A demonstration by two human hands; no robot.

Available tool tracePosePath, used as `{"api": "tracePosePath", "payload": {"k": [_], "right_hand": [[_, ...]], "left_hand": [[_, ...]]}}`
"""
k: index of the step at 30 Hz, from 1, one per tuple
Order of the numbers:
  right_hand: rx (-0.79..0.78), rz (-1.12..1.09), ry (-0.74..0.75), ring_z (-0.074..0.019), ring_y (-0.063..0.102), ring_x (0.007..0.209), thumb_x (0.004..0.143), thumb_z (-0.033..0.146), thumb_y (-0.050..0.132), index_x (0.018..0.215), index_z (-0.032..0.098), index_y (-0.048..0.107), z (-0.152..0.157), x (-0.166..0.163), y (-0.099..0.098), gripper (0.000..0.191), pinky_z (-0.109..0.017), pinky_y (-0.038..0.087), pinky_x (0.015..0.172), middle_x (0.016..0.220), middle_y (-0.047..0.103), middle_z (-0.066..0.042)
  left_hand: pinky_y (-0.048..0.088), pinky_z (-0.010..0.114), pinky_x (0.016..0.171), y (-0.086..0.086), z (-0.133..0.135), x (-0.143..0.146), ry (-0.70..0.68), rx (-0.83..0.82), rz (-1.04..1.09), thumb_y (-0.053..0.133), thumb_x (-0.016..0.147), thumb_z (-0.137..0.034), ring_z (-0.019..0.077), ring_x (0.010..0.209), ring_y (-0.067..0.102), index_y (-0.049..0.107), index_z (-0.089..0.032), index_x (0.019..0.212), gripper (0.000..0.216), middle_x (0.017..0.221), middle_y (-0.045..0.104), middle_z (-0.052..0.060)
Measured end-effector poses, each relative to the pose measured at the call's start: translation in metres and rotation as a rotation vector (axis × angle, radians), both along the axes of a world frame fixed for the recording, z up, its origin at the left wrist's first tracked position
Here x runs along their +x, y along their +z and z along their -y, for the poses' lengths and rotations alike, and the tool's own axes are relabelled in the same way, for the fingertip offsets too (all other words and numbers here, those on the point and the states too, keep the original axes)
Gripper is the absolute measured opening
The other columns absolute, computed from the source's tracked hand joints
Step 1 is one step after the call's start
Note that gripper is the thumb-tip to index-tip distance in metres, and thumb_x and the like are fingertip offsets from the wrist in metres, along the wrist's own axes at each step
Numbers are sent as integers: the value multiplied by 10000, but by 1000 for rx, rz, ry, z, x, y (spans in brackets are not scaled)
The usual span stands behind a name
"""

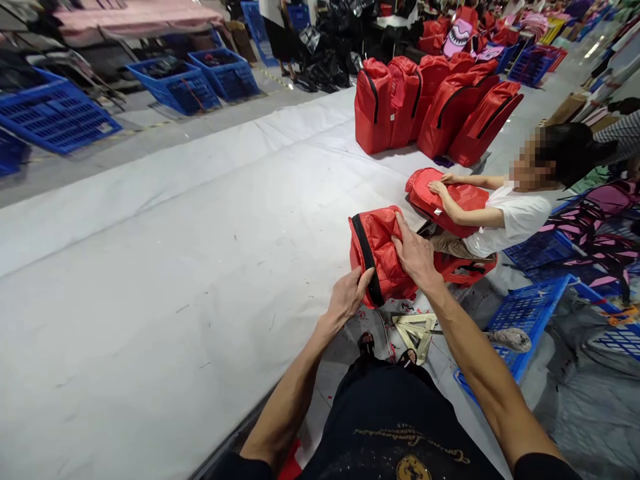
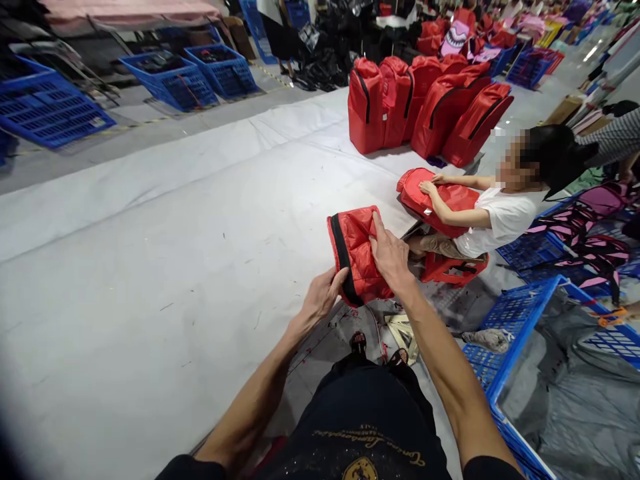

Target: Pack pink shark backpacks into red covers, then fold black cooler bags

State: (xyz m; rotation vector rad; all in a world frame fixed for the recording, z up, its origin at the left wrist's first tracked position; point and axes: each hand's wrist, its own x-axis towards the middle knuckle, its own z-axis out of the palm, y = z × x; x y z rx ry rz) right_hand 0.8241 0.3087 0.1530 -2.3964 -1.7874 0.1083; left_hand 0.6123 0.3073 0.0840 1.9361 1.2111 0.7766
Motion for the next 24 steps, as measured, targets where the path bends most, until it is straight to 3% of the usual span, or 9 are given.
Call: {"api": "tracePosePath", "payload": {"k": [2,4,7,9,12,17,19,21,24], "right_hand": [[2,-10,3,-311,770,1141,1184,402,391,1837,249,41,-2,1,1,757,-371,572,936,1422,770,-151],[7,-27,11,-313,766,1156,1182,422,401,1837,255,100,-3,7,2,740,-367,572,940,1428,771,-143],[6,-44,13,-319,759,1179,1178,440,418,1831,274,173,-5,20,3,716,-372,569,953,1428,774,-132],[-10,-55,23,-309,757,1177,1176,462,445,1825,311,199,-6,26,0,711,-365,566,950,1435,771,-113],[-4,-66,70,-268,747,1149,1171,495,497,1802,376,280,-6,23,-5,677,-328,553,935,1400,778,-77],[260,-14,98,-250,631,1288,1195,437,471,1571,355,670,0,13,-7,433,-352,478,1089,1460,712,-95],[323,-16,105,-243,632,1214,1204,460,440,1461,342,750,2,11,-8,420,-370,461,1089,1376,741,-90],[333,-48,152,-230,639,1115,1203,523,423,1401,317,779,5,8,-9,456,-358,478,1028,1252,777,-73],[323,-83,155,-254,629,1127,1134,707,477,1398,264,764,15,-3,-8,590,-385,507,1020,1236,787,-71]], "left_hand": [[353,295,621,-24,-6,-8,-22,-63,97,387,1102,-711,163,589,455,494,-256,760,580,639,492,-32],[393,292,660,-52,-14,-30,90,-115,93,397,1103,-685,173,627,510,536,-250,797,550,666,540,-23],[461,313,745,-98,-9,-67,307,-317,-193,252,1140,-576,217,695,619,554,-243,798,565,661,605,11],[497,336,774,-128,9,-78,284,-502,-390,124,1154,-472,256,739,681,559,-238,770,625,652,639,54],[531,342,756,-159,44,-62,163,-582,-488,209,1157,-437,281,735,734,622,-211,782,602,676,693,92],[558,418,887,-152,53,-41,-83,-453,-701,577,1027,-327,346,945,791,734,-182,997,216,903,785,158],[561,478,963,-140,30,-47,-170,-264,-744,580,1004,-277,380,1086,768,743,-194,1168,246,1076,805,187],[565,520,1028,-132,-6,-48,-275,124,-720,620,971,-273,398,1209,724,727,-198,1297,351,1243,787,206],[513,572,1171,-128,-59,-27,-509,440,-592,739,826,-250,415,1276,693,784,-225,1159,336,1217,807,170]]}}
